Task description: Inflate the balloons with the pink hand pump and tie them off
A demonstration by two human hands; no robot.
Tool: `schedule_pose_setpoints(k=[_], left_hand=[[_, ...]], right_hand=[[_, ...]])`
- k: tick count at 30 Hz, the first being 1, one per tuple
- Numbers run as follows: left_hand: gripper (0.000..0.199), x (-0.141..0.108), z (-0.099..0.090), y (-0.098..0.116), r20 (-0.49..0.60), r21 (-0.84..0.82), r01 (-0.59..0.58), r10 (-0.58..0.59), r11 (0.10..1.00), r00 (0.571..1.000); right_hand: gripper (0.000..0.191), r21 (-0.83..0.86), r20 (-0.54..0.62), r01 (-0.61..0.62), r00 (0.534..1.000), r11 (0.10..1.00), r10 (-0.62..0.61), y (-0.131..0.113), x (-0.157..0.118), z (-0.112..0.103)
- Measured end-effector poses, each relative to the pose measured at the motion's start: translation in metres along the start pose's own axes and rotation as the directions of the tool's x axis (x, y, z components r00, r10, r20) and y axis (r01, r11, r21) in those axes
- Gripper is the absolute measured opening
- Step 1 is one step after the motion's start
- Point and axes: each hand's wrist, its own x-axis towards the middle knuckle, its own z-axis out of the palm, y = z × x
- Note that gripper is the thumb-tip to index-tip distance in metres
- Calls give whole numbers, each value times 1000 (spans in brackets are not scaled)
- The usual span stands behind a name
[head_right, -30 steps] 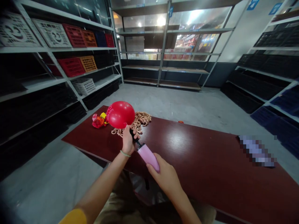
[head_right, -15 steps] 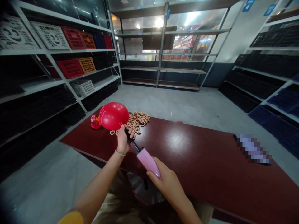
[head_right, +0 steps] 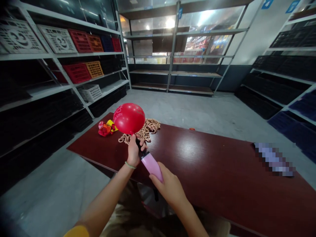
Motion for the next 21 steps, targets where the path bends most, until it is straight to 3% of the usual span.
schedule_pose_setpoints(k=[6, 10, 15, 21], left_hand=[[26, 19, -3, 12, -20, -3, -44, 44, 999, 999], [27, 27, -4, 17, -43, -29, -54, 53, 998, 998], [24, 24, -4, 13, -58, -24, -96, 94, 995, 994], [27, 1, 0, -4, -31, -1, -52, 52, 999, 998]], right_hand=[[54, -16, 49, -45, 998, 999, 46, 30, -32, -15], [56, -36, 70, -55, 996, 998, 58, 37, -45, -28], [50, -123, 33, -43, 998, 992, 47, 25, -31, -29], [43, -146, -15, -30, 999, 989, 28, 0, 1, -8]])
